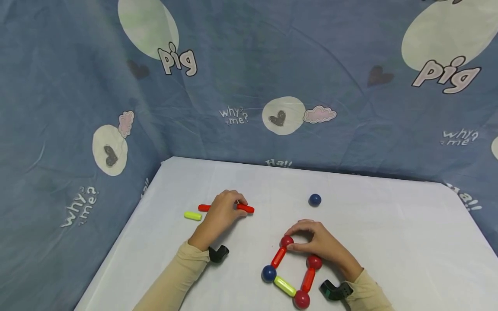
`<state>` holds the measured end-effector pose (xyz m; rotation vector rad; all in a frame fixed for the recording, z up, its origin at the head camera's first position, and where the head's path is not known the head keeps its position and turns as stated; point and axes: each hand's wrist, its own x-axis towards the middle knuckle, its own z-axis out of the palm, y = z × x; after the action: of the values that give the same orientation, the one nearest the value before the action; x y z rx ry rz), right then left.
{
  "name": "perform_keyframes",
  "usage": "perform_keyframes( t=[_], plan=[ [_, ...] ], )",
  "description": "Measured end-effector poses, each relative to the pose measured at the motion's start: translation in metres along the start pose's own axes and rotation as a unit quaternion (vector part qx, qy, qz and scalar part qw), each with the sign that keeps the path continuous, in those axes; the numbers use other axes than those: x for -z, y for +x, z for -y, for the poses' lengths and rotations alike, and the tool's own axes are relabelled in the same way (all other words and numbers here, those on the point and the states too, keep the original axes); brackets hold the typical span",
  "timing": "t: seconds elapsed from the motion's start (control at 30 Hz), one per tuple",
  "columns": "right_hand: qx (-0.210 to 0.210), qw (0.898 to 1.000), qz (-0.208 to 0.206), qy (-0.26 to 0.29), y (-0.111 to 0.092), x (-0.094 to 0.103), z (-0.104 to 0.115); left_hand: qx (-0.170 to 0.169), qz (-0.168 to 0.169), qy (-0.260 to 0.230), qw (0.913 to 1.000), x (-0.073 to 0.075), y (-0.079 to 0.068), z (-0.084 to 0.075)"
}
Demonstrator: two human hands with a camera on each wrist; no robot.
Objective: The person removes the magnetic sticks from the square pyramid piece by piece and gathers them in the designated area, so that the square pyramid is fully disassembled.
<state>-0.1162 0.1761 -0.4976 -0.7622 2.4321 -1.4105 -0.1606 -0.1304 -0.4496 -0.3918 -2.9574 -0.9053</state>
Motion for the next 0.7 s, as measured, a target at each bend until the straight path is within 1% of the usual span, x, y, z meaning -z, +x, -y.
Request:
perform_keyframes(
  t=[0.17,0.3,0.6,0.7],
  plan=[
    [0.007,1.000,-0.002,-0.006,0.000,0.000,-0.001,0.016,0.006,0.029,0.9994,0.000,0.002,0.008],
    [0.010,1.000,-0.002,-0.003,0.000,0.000,0.000,0.016,0.007,0.042,0.9989,0.000,0.003,0.011],
    [0.003,1.000,-0.002,0.001,0.000,-0.001,-0.001,0.034,0.008,0.045,0.9984,-0.001,0.002,0.013],
    [0.001,1.000,-0.003,0.003,0.000,-0.001,0.000,0.024,0.001,0.049,0.9985,0.000,0.002,0.009]
  ],
)
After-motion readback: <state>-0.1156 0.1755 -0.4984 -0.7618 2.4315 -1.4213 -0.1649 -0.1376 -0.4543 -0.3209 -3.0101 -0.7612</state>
